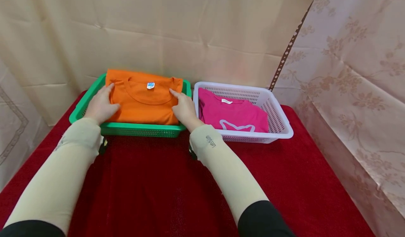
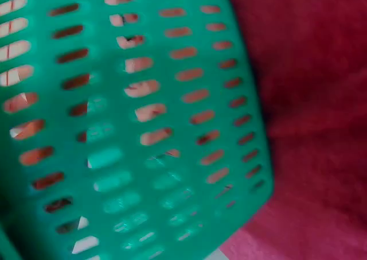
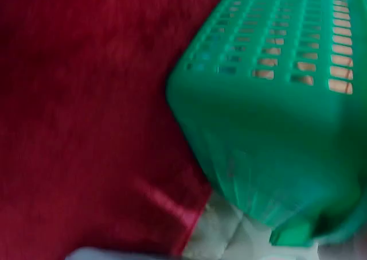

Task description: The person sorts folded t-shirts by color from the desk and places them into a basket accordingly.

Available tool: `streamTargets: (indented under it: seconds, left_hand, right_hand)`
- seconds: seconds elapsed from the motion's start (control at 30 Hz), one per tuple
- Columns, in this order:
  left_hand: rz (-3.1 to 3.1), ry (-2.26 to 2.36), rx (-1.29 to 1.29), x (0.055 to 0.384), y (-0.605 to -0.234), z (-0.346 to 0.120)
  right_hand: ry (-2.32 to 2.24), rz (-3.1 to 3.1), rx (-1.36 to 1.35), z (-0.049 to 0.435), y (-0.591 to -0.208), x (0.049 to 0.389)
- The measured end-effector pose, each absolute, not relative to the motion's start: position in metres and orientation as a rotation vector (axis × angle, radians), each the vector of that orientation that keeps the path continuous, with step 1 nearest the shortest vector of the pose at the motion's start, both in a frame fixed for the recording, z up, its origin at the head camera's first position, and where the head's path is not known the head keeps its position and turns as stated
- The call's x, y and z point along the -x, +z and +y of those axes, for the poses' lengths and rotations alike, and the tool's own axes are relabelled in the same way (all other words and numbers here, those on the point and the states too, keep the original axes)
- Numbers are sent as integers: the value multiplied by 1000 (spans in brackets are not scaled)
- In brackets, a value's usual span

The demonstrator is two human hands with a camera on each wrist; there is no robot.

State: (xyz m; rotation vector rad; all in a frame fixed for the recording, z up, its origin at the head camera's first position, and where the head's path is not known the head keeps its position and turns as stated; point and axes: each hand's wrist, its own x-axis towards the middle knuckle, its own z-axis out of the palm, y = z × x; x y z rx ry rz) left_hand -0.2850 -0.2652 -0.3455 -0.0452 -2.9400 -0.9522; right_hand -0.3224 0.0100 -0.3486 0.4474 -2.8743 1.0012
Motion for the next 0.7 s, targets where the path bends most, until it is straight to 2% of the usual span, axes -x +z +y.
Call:
streamTargets:
  seconds: [0.37, 0.7]
  left_hand:
    - [-3094, -741, -14, 286, -352, -268]
    - [-3169, -732, 102, 290, -356, -267]
  right_hand:
    - [388, -3000, -536, -11, -360, 316]
    - [214, -3017, -607, -11, -362, 315]
